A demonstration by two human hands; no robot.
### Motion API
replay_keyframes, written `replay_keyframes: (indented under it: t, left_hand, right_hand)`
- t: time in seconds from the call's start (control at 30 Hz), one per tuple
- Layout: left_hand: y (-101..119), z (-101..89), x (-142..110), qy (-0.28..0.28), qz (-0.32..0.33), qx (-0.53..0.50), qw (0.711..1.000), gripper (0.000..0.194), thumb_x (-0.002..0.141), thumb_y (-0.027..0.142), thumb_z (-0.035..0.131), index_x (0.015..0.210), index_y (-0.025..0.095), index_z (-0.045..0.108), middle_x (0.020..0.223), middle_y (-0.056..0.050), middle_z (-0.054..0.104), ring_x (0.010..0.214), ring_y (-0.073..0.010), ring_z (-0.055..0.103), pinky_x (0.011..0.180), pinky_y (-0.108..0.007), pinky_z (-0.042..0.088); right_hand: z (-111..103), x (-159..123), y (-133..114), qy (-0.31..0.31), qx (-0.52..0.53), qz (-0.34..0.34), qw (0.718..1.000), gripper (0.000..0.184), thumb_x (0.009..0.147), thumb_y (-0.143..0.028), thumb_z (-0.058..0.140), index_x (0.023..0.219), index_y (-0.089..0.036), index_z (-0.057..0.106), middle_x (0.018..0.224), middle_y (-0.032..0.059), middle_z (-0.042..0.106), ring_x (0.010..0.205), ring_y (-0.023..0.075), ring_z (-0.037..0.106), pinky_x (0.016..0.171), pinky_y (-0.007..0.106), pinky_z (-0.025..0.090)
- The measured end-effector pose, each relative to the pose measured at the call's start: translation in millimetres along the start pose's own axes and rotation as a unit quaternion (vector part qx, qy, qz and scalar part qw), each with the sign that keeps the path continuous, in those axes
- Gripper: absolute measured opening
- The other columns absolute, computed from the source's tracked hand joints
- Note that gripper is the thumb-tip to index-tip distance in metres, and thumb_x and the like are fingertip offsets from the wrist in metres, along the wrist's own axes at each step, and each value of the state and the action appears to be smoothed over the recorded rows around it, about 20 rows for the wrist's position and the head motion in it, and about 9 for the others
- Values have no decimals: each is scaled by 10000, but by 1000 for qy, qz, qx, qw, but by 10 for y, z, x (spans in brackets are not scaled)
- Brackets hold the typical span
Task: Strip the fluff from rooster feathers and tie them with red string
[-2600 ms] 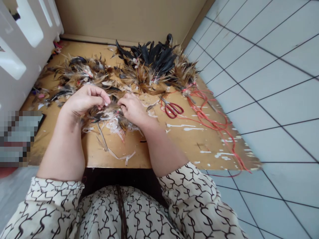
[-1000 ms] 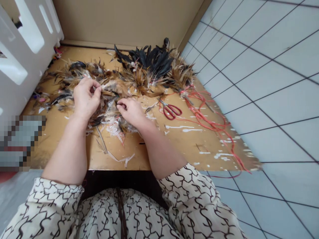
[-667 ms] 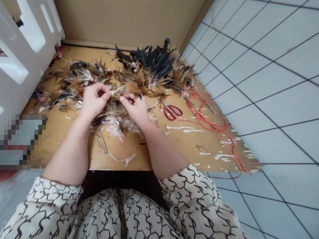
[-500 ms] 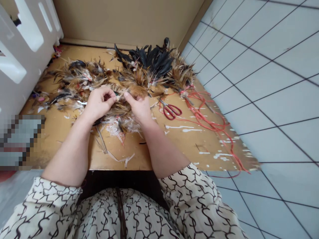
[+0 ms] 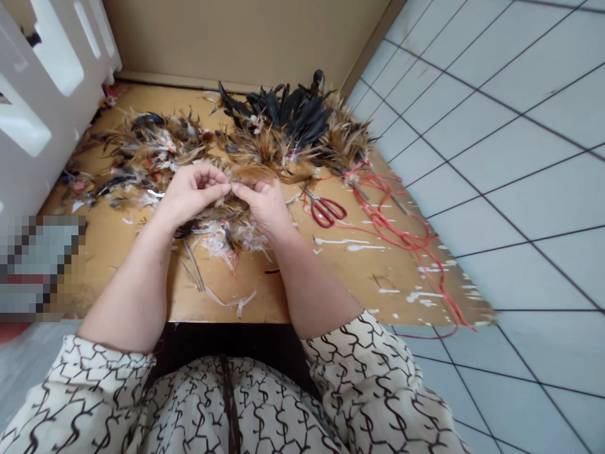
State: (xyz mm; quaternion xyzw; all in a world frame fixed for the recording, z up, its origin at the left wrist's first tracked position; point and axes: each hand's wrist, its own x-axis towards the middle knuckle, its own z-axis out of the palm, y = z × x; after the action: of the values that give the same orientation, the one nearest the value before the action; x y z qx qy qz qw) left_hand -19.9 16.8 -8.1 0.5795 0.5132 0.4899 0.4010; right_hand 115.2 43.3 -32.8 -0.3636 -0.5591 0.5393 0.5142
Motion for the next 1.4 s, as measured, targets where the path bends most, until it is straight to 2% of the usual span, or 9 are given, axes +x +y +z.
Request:
replay_keyframes:
  t: [0.13,0.3,0.6,0.8,0.93,1.03,1.17,1.3,1.4]
  left_hand:
    - [-6,-4,-4,-3,-4,-6,1000,229,524,280,746,629,159,582,524,20,547,460,-80,476,456,-217,364]
    - [0,-3,-5,0,-22,0,1000,162,548,242,699,585,163,563,457,26,527,397,-77,469,414,-207,351]
    - [-12,57,15,11,-45,-64,997,101,565,133,602,557,174,510,441,46,494,372,-69,458,440,-220,411]
    - [2,49,14,0,-51,-84,995,124,538,102,596,518,169,493,427,60,473,364,-57,433,420,-199,389]
    - [8,36,11,-7,-49,-108,993,134,524,130,661,531,152,529,436,58,497,366,-47,433,408,-179,377]
    - [1,14,13,-11,-42,-120,992,156,515,146,707,538,141,553,438,51,510,368,-43,433,397,-166,356]
    - [10,1,17,1,-45,-161,986,194,525,149,723,501,140,530,418,45,504,358,-37,419,385,-159,338]
    - [33,41,15,23,-48,-200,978,217,539,133,725,509,146,511,413,51,502,363,-41,434,403,-157,373]
    - [31,84,10,37,-53,-204,977,239,527,103,737,535,151,503,420,60,508,371,-46,457,416,-156,394]
  right_hand:
    - [-15,-1,-14,-23,-23,-12,999,140,656,-233,671,760,-187,590,784,-4,660,825,147,619,816,332,506]
    - [-37,14,0,-41,-65,-19,997,140,673,-254,664,657,-183,545,691,-11,589,782,150,580,758,328,496]
    - [-6,-1,-12,-39,-9,29,999,185,657,-260,633,562,-176,498,540,-52,486,562,75,464,589,230,424]
    - [22,-20,-51,-67,2,31,997,119,674,-199,569,568,-171,521,544,-41,528,564,85,507,610,238,451]
    - [10,-18,-54,-88,-18,22,996,48,670,-196,569,638,-163,561,606,-27,588,588,90,530,614,234,460]
    - [-1,-14,-41,-105,-30,23,994,64,664,-216,594,673,-155,576,638,-16,610,604,93,534,615,234,461]
    - [6,-8,-22,-94,8,28,995,75,684,-223,595,671,-161,555,620,-22,584,603,95,536,635,245,465]
    - [19,-4,-35,-72,27,31,997,105,705,-173,568,618,-166,510,556,-44,504,573,80,503,636,234,458]
    - [21,-15,-62,-80,26,28,996,130,712,-161,572,614,-170,487,534,-56,463,555,71,475,609,220,447]
